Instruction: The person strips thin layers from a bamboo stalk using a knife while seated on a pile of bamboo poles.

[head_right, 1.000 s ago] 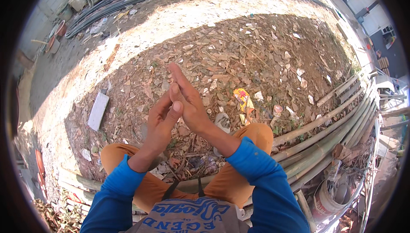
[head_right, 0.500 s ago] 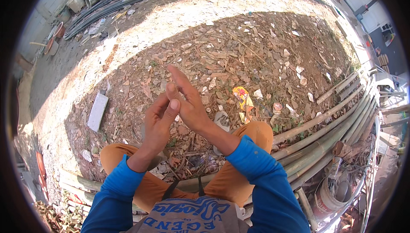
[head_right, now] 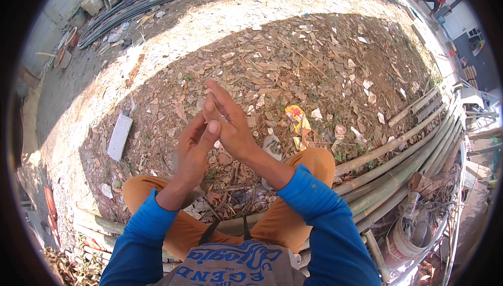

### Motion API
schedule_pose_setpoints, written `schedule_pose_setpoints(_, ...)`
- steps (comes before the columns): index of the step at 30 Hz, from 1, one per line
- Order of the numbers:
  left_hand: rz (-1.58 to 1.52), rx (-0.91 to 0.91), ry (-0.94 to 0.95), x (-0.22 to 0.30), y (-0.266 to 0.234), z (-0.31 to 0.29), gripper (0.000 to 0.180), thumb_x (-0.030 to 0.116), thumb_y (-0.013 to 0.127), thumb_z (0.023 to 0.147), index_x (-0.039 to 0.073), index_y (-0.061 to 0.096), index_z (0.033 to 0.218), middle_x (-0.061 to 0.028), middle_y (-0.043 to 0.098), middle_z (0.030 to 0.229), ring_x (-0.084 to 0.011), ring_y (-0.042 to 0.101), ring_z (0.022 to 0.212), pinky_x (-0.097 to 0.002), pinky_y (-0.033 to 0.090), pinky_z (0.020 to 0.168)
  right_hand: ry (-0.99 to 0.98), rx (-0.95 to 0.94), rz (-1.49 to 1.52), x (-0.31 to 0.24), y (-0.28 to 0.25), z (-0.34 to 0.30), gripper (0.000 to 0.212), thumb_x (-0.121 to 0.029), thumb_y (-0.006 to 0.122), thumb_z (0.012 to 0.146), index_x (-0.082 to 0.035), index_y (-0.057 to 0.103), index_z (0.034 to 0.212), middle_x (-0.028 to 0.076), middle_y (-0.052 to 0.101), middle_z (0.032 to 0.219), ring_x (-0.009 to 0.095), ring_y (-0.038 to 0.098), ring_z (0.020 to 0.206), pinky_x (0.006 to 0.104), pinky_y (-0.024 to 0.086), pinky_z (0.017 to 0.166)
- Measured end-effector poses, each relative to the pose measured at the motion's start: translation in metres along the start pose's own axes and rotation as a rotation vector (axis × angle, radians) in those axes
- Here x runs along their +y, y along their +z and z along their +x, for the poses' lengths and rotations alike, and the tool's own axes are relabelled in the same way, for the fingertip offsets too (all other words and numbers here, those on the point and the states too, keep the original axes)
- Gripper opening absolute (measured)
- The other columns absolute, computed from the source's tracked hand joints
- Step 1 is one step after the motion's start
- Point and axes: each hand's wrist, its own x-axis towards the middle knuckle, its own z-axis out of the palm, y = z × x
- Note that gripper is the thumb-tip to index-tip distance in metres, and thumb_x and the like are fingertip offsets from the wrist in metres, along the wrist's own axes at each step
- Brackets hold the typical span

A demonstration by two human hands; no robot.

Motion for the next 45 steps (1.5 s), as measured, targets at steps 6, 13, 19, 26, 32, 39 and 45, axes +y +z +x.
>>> schedule_pose_setpoints(6, 0.028, 0.009, -0.007, -0.006, -0.003, -0.001, 0.061, 0.033, 0.068, 0.102, -0.003, 0.050, 0.147, -0.0096, 0.061, 0.126, -0.0148, 0.065, 0.105, -0.0259, 0.052, 0.081, -0.034, 0.060, 0.013, 0.004, 0.003, 0.000, 0.071, -0.047, 0.057, 0.105, -0.001, 0.038, 0.156, 0.011, 0.060, 0.127, 0.019, 0.054, 0.121, 0.0366, 0.041, 0.108)
schedule_pose_setpoints(13, 0.024, 0.061, 0.031, -0.006, 0.002, 0.000, 0.064, 0.032, 0.070, 0.101, -0.006, 0.048, 0.147, -0.0076, 0.059, 0.119, -0.0154, 0.065, 0.101, -0.0269, 0.054, 0.080, 0.011, 0.042, 0.062, 0.000, 0.003, -0.001, 0.072, -0.047, 0.057, 0.105, 0.001, 0.038, 0.155, 0.016, 0.052, 0.146, 0.027, 0.051, 0.134, 0.0403, 0.038, 0.115)
schedule_pose_setpoints(19, 0.043, 0.077, 0.028, -0.010, -0.002, 0.001, 0.071, 0.034, 0.071, 0.099, -0.008, 0.043, 0.149, -0.0067, 0.052, 0.118, -0.0161, 0.062, 0.104, -0.0272, 0.053, 0.080, -0.010, 0.034, 0.112, 0.003, 0.002, 0.000, 0.075, -0.048, 0.055, 0.104, 0.001, 0.033, 0.157, 0.018, 0.044, 0.154, 0.031, 0.047, 0.140, 0.0414, 0.046, 0.110)
schedule_pose_setpoints(26, 0.032, 0.032, -0.030, -0.008, -0.004, 0.000, 0.066, 0.035, 0.070, 0.100, -0.006, 0.049, 0.147, -0.0063, 0.048, 0.115, -0.0173, 0.062, 0.105, -0.0273, 0.053, 0.081, -0.002, 0.008, 0.057, 0.003, 0.000, 0.001, 0.077, -0.052, 0.053, 0.104, -0.001, 0.033, 0.157, 0.018, 0.040, 0.158, 0.035, 0.043, 0.144, 0.0433, 0.044, 0.113)
schedule_pose_setpoints(32, 0.072, 0.032, -0.008, -0.010, -0.005, 0.000, 0.062, 0.037, 0.070, 0.099, 0.000, 0.053, 0.147, -0.0071, 0.051, 0.114, -0.0184, 0.063, 0.104, -0.0281, 0.053, 0.081, -0.021, 0.016, 0.048, 0.005, -0.001, 0.001, 0.078, -0.053, 0.055, 0.103, 0.000, 0.034, 0.157, 0.018, 0.042, 0.157, 0.036, 0.044, 0.143, 0.0446, 0.042, 0.114)
schedule_pose_setpoints(39, 0.081, 0.054, -0.006, -0.011, -0.004, 0.000, 0.062, 0.038, 0.071, 0.099, 0.000, 0.055, 0.145, -0.0067, 0.053, 0.113, -0.0177, 0.064, 0.101, -0.0288, 0.053, 0.081, -0.001, 0.043, 0.098, -0.001, 0.002, 0.000, 0.080, -0.054, 0.057, 0.102, 0.001, 0.034, 0.156, 0.019, 0.043, 0.156, 0.036, 0.046, 0.143, 0.0443, 0.042, 0.114)
schedule_pose_setpoints(45, 0.116, 0.067, 0.013, -0.011, -0.006, 0.000, 0.055, 0.032, 0.071, 0.100, -0.003, 0.057, 0.140, -0.0084, 0.057, 0.118, -0.0163, 0.064, 0.100, -0.0292, 0.053, 0.082, 0.001, 0.044, 0.109, -0.004, 0.002, 0.005, 0.076, -0.052, 0.054, 0.104, 0.001, 0.034, 0.155, 0.023, 0.043, 0.154, 0.038, 0.045, 0.143, 0.0467, 0.041, 0.115)
